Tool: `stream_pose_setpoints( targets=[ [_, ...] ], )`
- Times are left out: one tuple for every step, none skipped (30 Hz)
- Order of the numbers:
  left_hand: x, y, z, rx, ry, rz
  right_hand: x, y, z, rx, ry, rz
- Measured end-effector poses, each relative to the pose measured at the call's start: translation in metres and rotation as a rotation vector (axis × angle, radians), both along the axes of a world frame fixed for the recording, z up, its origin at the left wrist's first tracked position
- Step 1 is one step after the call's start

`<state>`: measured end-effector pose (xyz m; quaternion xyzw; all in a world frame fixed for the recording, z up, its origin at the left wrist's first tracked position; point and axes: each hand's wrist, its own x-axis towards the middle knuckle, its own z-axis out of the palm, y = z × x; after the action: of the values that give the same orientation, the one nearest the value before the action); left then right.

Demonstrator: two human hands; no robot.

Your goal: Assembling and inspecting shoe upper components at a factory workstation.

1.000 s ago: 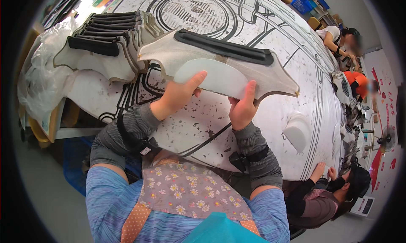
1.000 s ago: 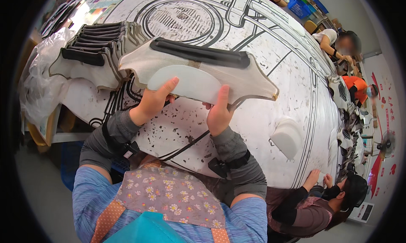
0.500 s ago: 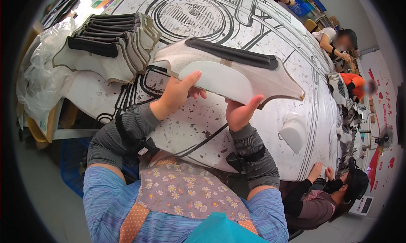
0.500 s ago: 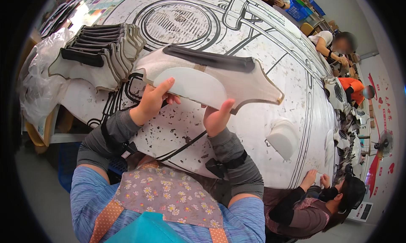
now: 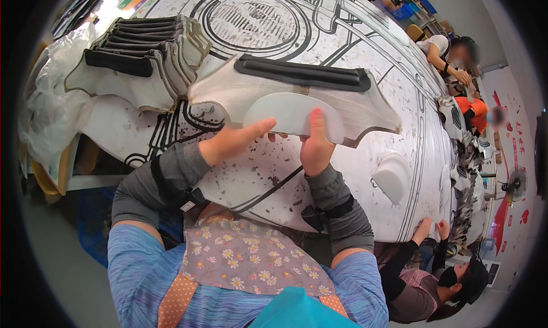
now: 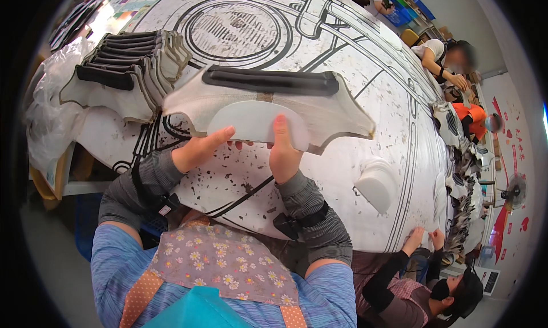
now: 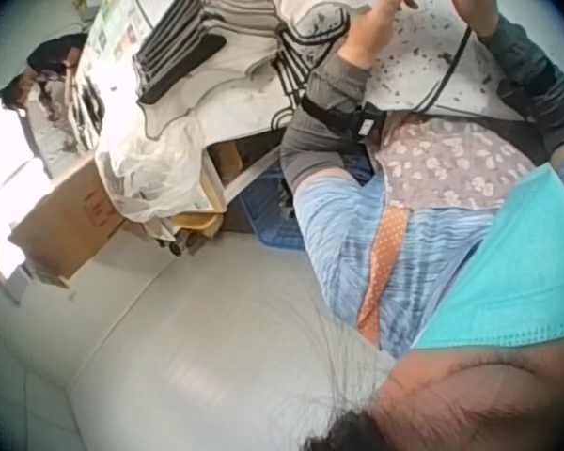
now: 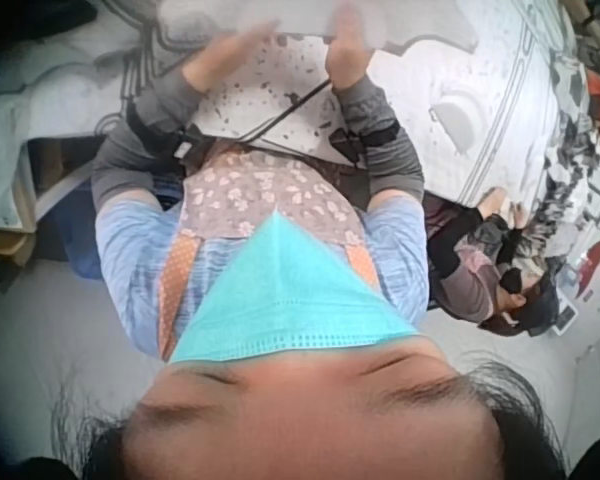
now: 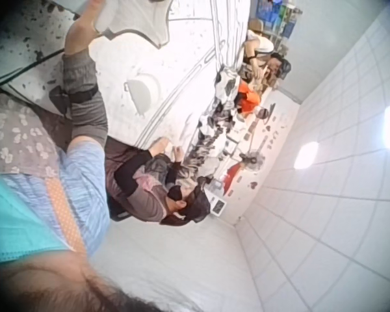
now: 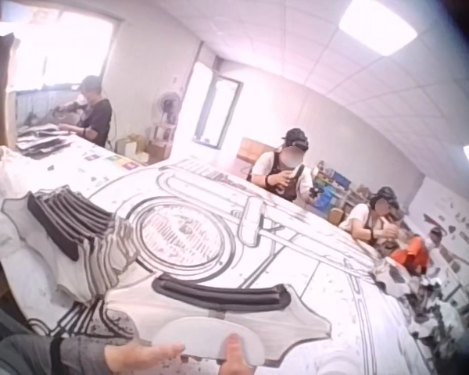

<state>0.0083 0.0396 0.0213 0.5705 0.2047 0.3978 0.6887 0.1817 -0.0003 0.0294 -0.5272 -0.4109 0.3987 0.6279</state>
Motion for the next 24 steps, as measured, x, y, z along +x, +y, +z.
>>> stream_pose_setpoints(
  targets=[
    [0.0,0.002,0.001,-0.001,0.001,0.004,-0.002,0.0,0.002,-0.001,0.001,0.004],
    [-0.001,0.004,0.002,-0.054,0.04,0.027,-0.004,0.001,0.005,-0.007,-0.051,0.01],
    [0.0,0.006,0.003,-0.106,0.078,0.046,-0.005,0.0,0.006,-0.013,-0.105,0.013],
    [0.001,0.006,0.004,-0.107,0.077,0.047,-0.005,0.001,0.004,-0.013,-0.105,0.014],
    [0.002,0.006,0.004,-0.123,0.03,0.066,-0.004,0.003,0.001,0.056,-0.02,0.09],
    [0.002,0.006,0.005,-0.14,-0.017,0.085,-0.004,0.004,-0.001,0.126,0.067,0.166],
    [0.004,0.005,0.004,-0.141,-0.016,0.085,-0.007,0.003,-0.001,0.125,0.068,0.166],
    [0.007,0.004,0.003,-0.124,-0.04,0.119,-0.012,0.002,-0.001,0.159,0.069,0.176],
    [0.007,0.003,0.002,-0.107,-0.067,0.153,-0.017,0.002,-0.001,0.193,0.069,0.187],
    [0.005,0.004,0.0,-0.108,-0.068,0.154,-0.015,0.001,0.0,0.192,0.068,0.188],
    [0.003,0.005,-0.003,-0.092,-0.035,0.103,-0.01,0.0,0.002,0.134,-0.061,0.226],
    [0.002,0.006,-0.007,-0.077,0.001,0.054,-0.007,0.0,0.003,0.076,-0.186,0.264],
    [0.001,0.006,-0.009,-0.078,0.003,0.054,-0.007,0.001,0.002,0.075,-0.185,0.264],
    [0.001,0.006,-0.011,-0.067,0.04,0.019,-0.008,0.002,0.002,0.1,-0.213,0.24],
    [0.0,0.005,-0.012,-0.054,0.077,-0.016,-0.008,0.002,0.003,0.127,-0.241,0.216],
    [-0.002,0.005,-0.012,-0.054,0.078,-0.017,-0.008,0.002,0.004,0.127,-0.241,0.215],
    [-0.004,0.005,-0.011,0.001,0.072,-0.033,-0.008,0.002,0.005,0.099,-0.198,0.241],
    [-0.006,0.004,-0.011,0.057,0.066,-0.049,-0.008,0.001,0.006,0.071,-0.156,0.266],
    [-0.005,0.003,-0.011,0.058,0.067,-0.05,-0.009,0.0,0.007,0.072,-0.155,0.266],
    [-0.004,0.001,-0.013,0.005,0.081,-0.022,-0.011,-0.001,0.008,0.027,-0.078,0.284],
    [-0.003,0.001,-0.014,-0.046,0.095,0.002,-0.012,-0.001,0.007,-0.018,-0.002,0.298],
    [0.0,0.002,-0.015,-0.044,0.096,-0.001,-0.012,-0.002,0.006,-0.016,-0.001,0.295],
    [0.005,0.003,-0.016,-0.081,0.056,0.027,-0.013,-0.003,0.003,-0.04,0.002,0.323],
    [0.007,0.003,-0.016,-0.118,0.017,0.055,-0.015,-0.003,0.001,-0.066,0.007,0.352]
  ],
)
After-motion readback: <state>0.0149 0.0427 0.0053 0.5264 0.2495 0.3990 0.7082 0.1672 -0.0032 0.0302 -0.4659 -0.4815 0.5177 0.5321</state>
